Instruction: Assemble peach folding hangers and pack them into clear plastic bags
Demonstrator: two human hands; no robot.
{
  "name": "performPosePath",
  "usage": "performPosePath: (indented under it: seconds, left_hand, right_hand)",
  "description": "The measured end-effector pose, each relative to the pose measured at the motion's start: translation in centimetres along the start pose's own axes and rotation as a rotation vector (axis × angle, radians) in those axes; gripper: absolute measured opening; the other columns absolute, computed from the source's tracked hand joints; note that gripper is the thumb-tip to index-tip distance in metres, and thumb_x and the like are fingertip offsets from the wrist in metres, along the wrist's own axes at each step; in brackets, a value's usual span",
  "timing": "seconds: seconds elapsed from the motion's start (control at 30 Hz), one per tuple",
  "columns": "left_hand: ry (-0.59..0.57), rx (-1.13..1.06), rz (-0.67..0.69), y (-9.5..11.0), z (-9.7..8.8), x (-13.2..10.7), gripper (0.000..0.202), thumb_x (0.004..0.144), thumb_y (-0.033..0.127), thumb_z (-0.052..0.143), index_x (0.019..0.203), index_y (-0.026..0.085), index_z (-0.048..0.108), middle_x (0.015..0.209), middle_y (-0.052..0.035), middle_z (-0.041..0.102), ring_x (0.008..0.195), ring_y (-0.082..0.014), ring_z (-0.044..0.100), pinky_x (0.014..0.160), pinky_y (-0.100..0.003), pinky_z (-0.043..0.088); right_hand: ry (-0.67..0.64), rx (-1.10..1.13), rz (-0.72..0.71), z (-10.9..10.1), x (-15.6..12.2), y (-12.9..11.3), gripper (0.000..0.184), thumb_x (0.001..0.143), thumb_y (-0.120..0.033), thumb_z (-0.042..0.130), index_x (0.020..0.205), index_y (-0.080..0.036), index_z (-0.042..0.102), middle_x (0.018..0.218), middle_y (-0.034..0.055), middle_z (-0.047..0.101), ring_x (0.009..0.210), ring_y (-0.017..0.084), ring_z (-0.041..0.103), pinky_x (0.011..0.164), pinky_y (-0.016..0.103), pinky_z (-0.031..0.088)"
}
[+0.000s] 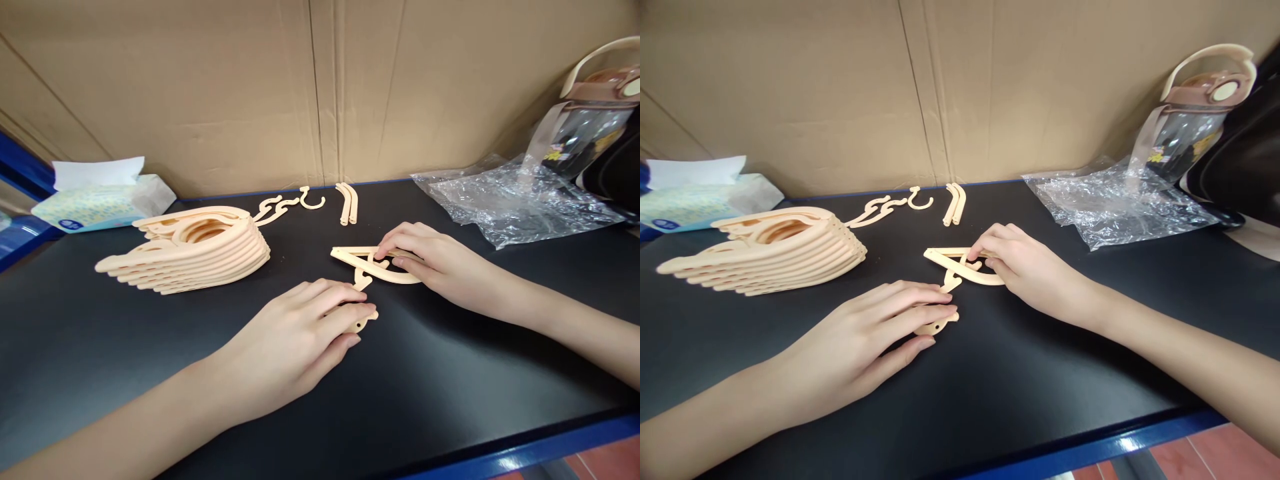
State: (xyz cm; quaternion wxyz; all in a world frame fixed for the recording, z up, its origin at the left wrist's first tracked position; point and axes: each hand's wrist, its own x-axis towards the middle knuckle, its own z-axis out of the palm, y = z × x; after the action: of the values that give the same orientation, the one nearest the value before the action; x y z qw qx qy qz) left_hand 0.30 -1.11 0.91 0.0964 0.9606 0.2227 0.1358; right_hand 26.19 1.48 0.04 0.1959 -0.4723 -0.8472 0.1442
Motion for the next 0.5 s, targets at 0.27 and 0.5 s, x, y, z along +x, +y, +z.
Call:
performPosePath:
  seconds: [0.27,0.5]
  left_hand:
    - [0.011,0.024,-0.013,0.09,0.05,0.05,0.026,0.100,0.019,0.046,0.124,0.019,0.058,0.125,-0.0027,0.063,0.114,-0.0171,0.056,0.091,-0.031,0.045]
    - [0.043,0.052,-0.027,-0.02,0.26,0.08,0.025,0.100,0.019,0.048,0.123,0.019,0.057,0.126,-0.0014,0.063,0.110,-0.0162,0.058,0.087,-0.031,0.046]
  right_hand:
    - [0.014,-0.085,0.042,-0.21,-0.15,-0.62,0.028,0.096,-0.016,0.038,0.104,-0.024,0.063,0.111,0.0054,0.062,0.104,0.022,0.056,0.089,0.039,0.048]
    - [0.022,-0.204,0.080,-0.50,-0.26,-0.99,0.032,0.094,-0.011,0.036,0.102,-0.022,0.064,0.107,0.0055,0.065,0.097,0.023,0.060,0.084,0.040,0.051]
